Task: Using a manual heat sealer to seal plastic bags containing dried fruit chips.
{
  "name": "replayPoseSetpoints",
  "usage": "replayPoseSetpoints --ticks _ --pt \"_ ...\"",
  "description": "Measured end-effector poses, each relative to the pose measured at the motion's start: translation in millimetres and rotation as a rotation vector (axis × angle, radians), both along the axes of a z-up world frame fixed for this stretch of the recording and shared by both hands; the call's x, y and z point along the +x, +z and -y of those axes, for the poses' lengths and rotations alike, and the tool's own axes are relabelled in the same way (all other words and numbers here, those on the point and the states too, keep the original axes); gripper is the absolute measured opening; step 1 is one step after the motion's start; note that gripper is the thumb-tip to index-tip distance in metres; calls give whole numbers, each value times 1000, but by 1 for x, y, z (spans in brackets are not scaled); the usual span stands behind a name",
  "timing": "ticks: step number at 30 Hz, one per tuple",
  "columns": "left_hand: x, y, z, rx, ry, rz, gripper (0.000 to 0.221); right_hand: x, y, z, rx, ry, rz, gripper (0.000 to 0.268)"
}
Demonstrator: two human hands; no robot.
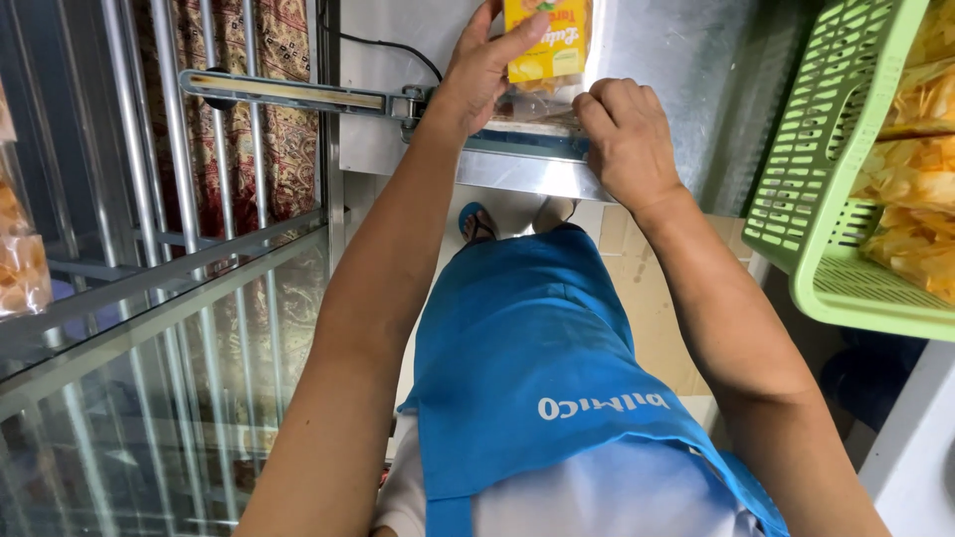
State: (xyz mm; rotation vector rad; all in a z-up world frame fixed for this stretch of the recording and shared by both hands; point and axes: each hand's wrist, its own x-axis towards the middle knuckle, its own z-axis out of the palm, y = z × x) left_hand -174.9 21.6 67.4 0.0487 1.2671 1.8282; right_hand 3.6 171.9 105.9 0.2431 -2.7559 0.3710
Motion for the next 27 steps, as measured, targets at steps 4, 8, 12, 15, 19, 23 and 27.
replayPoseSetpoints --ticks 4,8,12,15,19,23,27 --pt "5 -4 4 252 129 2 66 0 24 4 -110 -3 -102 18" --pt "5 24 19 385 155 -193 61 10 40 21 -235 -54 -84 14" --pt "3 59 36 389 164 -370 55 3 47 44 -842 -189 20 11" --pt "7 67 43 356 173 -361 54 -10 39 53 -1261 -232 115 31" --pt "12 77 55 305 227 -329 62 -27 44 66 -1402 -33 219 33" --pt "11 79 66 272 297 -335 64 -30 40 70 -1369 -66 294 24" --pt "3 95 88 279 586 -158 80 -36 35 79 -1320 -83 339 39"
